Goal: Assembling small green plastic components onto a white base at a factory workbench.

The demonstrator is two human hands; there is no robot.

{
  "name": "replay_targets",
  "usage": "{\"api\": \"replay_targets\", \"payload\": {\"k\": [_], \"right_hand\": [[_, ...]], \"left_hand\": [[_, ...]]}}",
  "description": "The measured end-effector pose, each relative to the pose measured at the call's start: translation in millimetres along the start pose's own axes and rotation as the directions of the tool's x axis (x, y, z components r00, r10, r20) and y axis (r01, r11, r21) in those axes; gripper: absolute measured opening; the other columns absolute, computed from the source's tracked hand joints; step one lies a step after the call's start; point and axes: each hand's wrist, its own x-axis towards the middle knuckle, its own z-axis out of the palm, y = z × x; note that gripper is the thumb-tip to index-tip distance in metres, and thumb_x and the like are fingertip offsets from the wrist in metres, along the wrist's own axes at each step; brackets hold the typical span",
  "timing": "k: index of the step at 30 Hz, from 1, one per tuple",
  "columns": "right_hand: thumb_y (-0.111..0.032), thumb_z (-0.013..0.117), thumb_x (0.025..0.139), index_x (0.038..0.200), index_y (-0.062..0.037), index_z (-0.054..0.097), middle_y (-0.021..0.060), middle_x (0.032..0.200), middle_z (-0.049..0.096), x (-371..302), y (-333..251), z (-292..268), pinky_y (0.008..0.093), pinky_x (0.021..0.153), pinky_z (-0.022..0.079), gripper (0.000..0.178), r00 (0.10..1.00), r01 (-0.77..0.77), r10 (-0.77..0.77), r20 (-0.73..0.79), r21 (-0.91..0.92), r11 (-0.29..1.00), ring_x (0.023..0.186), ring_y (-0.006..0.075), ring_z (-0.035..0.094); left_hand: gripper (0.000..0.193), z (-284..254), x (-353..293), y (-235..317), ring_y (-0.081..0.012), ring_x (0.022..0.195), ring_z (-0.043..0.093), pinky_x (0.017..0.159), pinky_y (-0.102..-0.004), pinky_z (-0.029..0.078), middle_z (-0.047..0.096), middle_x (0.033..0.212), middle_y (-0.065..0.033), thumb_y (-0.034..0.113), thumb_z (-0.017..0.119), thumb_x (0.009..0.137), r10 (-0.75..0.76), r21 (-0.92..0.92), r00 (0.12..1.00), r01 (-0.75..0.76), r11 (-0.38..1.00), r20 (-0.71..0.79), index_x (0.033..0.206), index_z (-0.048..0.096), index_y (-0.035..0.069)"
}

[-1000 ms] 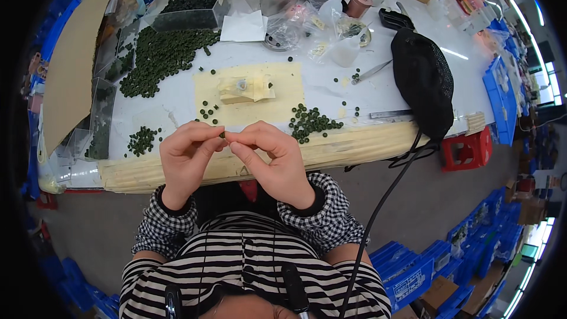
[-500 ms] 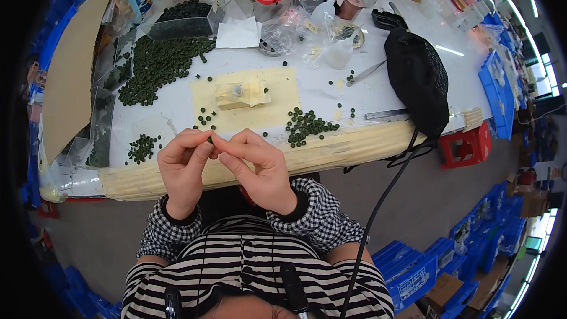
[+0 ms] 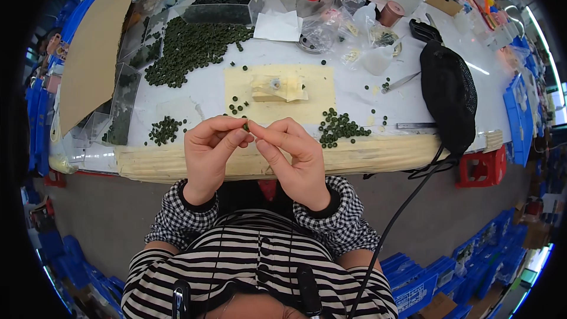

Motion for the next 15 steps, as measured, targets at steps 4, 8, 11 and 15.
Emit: {"api": "replay_targets", "payload": {"k": [4,8,11,15], "right_hand": [[0.0,0.059,0.087,0.115,-0.003,0.064,0.0043,0.087,0.057,-0.1,1.8,-1.2,0.0227,0.074,0.043,0.029,1.0,0.017,-0.017,-0.01,-0.021,1.0,0.082,0.0114,0.053],[0.002,0.061,0.085,0.114,-0.0034,0.065,0.0048,0.085,0.058,0.1,3.1,-1.2,0.0228,0.07,0.044,0.03,0.996,0.08,-0.083,-0.021,-0.122,0.989,0.079,0.0124,0.054],[0.003,0.063,0.083,0.112,-0.0035,0.066,0.0054,0.084,0.059,-0.6,3.9,-1.2,0.0231,0.067,0.045,0.03,0.988,0.141,-0.151,-0.031,-0.224,0.964,0.076,0.0132,0.055],[0.004,0.065,0.081,0.111,-0.0035,0.067,0.0059,0.084,0.06,-1.6,2.0,-1.8,0.0231,0.064,0.045,0.031,0.983,0.166,-0.18,-0.031,-0.268,0.949,0.074,0.0136,0.055]], "left_hand": [[0.014,1.3,-0.1,-0.4,-0.0159,0.079,0.065,0.073,-0.0257,0.054,0.067,0.091,-0.0113,-0.003,0.06,0.087,-0.042,-0.042,0.999,0.041,0.998,-0.018,0.101,0.063,-0.004],[0.014,1.9,0.5,-2.4,-0.0157,0.078,0.065,0.072,-0.0257,0.054,0.066,0.09,-0.0112,-0.003,0.06,0.087,-0.032,-0.033,0.999,0.031,0.999,-0.013,0.101,0.063,-0.004],[0.014,3.6,0.7,-3.5,-0.0161,0.08,0.064,0.073,-0.0257,0.054,0.065,0.091,-0.012,-0.005,0.06,0.086,0.055,0.041,0.998,-0.055,0.998,-0.008,0.099,0.064,-0.005],[0.018,0.0,0.0,-5.6,-0.0121,0.078,0.062,0.065,-0.0212,0.047,0.065,0.09,-0.0095,-0.007,0.065,0.082,0.152,0.179,0.988,-0.155,0.972,0.03,0.098,0.068,-0.002]]}}
